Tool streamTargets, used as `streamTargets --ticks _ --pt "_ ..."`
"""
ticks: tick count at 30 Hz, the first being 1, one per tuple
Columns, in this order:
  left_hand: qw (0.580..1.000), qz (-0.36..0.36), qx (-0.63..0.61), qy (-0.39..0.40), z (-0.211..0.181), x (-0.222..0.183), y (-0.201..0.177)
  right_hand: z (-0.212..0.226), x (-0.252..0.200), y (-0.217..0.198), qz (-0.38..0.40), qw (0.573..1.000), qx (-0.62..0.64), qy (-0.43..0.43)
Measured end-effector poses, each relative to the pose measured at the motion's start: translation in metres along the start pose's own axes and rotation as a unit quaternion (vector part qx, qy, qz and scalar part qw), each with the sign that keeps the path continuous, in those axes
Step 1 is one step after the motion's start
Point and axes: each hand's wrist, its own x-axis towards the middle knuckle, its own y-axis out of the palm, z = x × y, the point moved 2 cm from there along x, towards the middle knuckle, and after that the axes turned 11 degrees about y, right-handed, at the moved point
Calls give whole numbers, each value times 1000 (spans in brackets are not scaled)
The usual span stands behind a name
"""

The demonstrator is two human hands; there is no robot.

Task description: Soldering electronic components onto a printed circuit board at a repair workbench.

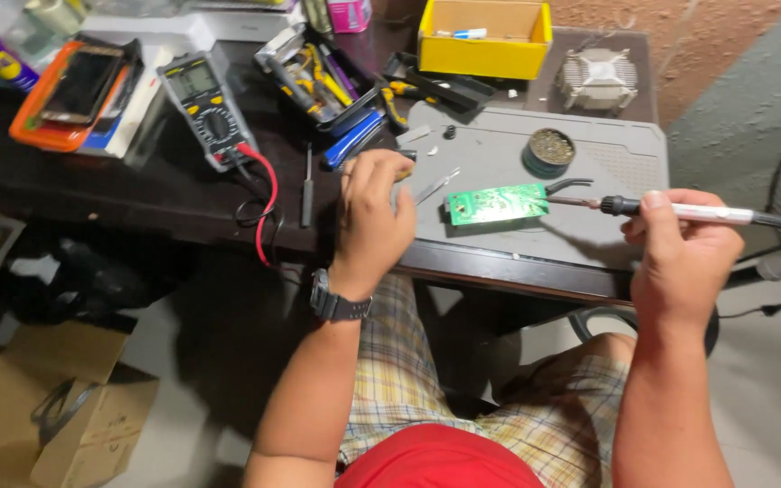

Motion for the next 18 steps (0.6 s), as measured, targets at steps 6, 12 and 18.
streamTargets --ticks 6,12,18 --pt "988 72 -112 73 -43 8 43 11 32 21 -37 998 -9 -53" --pt "987 123 -30 97 -51 7 57 31 60 47 -47 989 -112 -89" --pt "978 147 62 138 -46 -2 72 21 71 54 -24 989 -109 -93"
